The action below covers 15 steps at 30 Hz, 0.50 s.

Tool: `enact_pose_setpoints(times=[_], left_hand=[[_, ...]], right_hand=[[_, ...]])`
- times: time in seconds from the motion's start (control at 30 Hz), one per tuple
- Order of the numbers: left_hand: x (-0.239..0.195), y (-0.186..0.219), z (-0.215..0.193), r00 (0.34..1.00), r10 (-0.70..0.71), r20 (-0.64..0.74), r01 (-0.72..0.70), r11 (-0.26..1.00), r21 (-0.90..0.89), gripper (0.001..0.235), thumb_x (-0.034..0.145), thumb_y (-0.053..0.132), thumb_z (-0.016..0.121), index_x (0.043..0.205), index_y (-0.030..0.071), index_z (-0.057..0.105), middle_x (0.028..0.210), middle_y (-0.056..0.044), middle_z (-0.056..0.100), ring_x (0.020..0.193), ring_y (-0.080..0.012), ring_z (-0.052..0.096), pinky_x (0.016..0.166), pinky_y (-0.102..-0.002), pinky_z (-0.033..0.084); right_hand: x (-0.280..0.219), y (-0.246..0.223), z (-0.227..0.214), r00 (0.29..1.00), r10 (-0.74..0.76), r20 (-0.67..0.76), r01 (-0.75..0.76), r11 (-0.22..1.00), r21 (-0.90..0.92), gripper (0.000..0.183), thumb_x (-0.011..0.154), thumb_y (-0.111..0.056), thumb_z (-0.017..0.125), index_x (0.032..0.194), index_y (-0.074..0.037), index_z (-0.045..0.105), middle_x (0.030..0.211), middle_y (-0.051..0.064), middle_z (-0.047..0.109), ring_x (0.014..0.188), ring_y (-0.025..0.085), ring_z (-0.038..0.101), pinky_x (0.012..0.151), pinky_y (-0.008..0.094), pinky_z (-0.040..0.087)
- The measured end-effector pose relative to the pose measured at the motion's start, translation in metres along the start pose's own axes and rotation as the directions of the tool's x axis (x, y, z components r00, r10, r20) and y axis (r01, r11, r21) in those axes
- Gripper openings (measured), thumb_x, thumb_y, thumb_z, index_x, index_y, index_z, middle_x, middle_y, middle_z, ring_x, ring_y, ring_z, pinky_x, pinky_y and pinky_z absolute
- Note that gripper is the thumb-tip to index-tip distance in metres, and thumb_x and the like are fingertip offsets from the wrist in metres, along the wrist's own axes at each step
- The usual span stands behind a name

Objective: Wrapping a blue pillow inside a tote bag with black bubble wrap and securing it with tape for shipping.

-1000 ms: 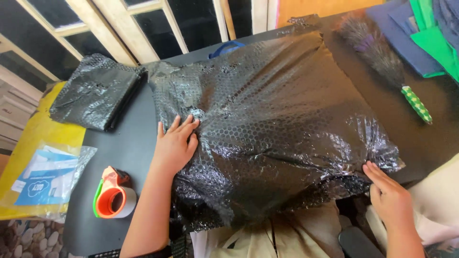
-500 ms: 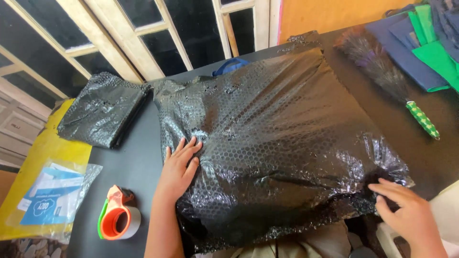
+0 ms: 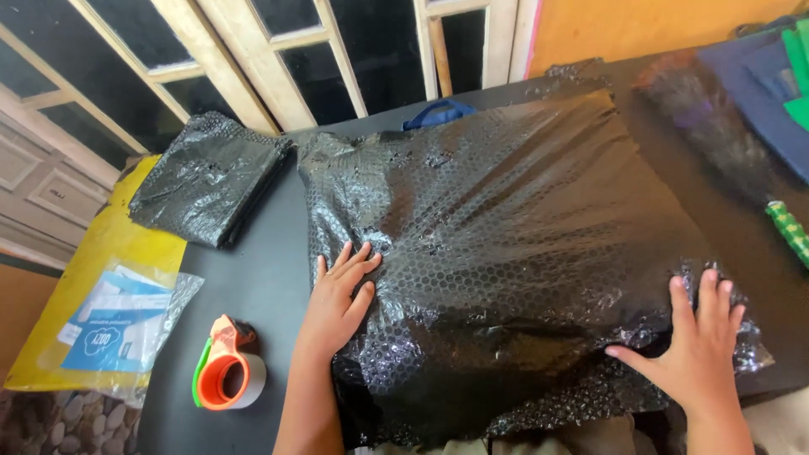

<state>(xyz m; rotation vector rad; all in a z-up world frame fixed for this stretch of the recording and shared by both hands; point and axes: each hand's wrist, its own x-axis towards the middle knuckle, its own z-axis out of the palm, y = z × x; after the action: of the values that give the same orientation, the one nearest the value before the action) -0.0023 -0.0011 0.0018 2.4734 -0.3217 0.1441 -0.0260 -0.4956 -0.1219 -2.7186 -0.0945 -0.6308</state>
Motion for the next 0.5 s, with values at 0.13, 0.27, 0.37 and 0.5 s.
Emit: enact_pose_setpoints(times=[0.13, 0.27, 0.37, 0.5], left_hand=[[0.001, 0.001, -0.002, 1.000, 0.001, -0.014, -0.001, 1.000, 0.001, 0.044, 0.103, 0.026, 0.043, 0.139, 0.012, 0.063, 0.158, -0.007, 0.048, 0.155, -0.0328, 0.025, 0.122, -0.065, 0.000], [0.000, 0.000, -0.001, 1.000, 0.008, -0.010, -0.008, 1.000, 0.015, 0.047, 0.104, 0.031, 0.041, 0.142, 0.013, 0.062, 0.160, -0.007, 0.045, 0.155, -0.0335, 0.024, 0.122, -0.065, -0.001], [0.001, -0.002, -0.002, 1.000, 0.009, 0.005, -0.009, 1.000, 0.030, 0.047, 0.105, 0.030, 0.042, 0.145, 0.014, 0.059, 0.161, -0.008, 0.043, 0.156, -0.0337, 0.023, 0.121, -0.066, -0.001], [0.000, -0.006, 0.000, 0.999, 0.025, 0.021, -0.026, 0.999, 0.045, 0.046, 0.105, 0.027, 0.042, 0.145, 0.014, 0.058, 0.161, -0.008, 0.043, 0.156, -0.0347, 0.022, 0.121, -0.066, -0.002]], right_hand=[[-0.023, 0.020, 0.027, 0.986, -0.091, -0.143, 0.090, 0.996, -0.014, 0.123, 0.041, -0.044, 0.085, 0.145, 0.006, 0.043, 0.162, 0.037, 0.018, 0.153, 0.063, 0.019, 0.120, 0.084, 0.014], [-0.044, 0.054, 0.047, 0.839, -0.268, -0.474, 0.251, 0.963, -0.100, 0.045, 0.068, 0.014, 0.065, 0.111, 0.006, 0.076, 0.119, 0.025, 0.065, 0.097, 0.044, 0.066, 0.090, 0.058, 0.054], [-0.057, 0.040, 0.040, 0.753, -0.276, -0.598, 0.296, 0.953, -0.067, 0.034, 0.098, 0.030, 0.069, 0.091, 0.000, 0.084, 0.101, 0.018, 0.069, 0.091, 0.039, 0.068, 0.088, 0.048, 0.054], [-0.057, 0.012, 0.011, 0.752, -0.276, -0.599, 0.358, 0.934, 0.018, 0.033, 0.096, 0.034, 0.079, 0.087, 0.002, 0.082, 0.091, 0.018, 0.073, 0.086, 0.038, 0.069, 0.078, 0.046, 0.057]])
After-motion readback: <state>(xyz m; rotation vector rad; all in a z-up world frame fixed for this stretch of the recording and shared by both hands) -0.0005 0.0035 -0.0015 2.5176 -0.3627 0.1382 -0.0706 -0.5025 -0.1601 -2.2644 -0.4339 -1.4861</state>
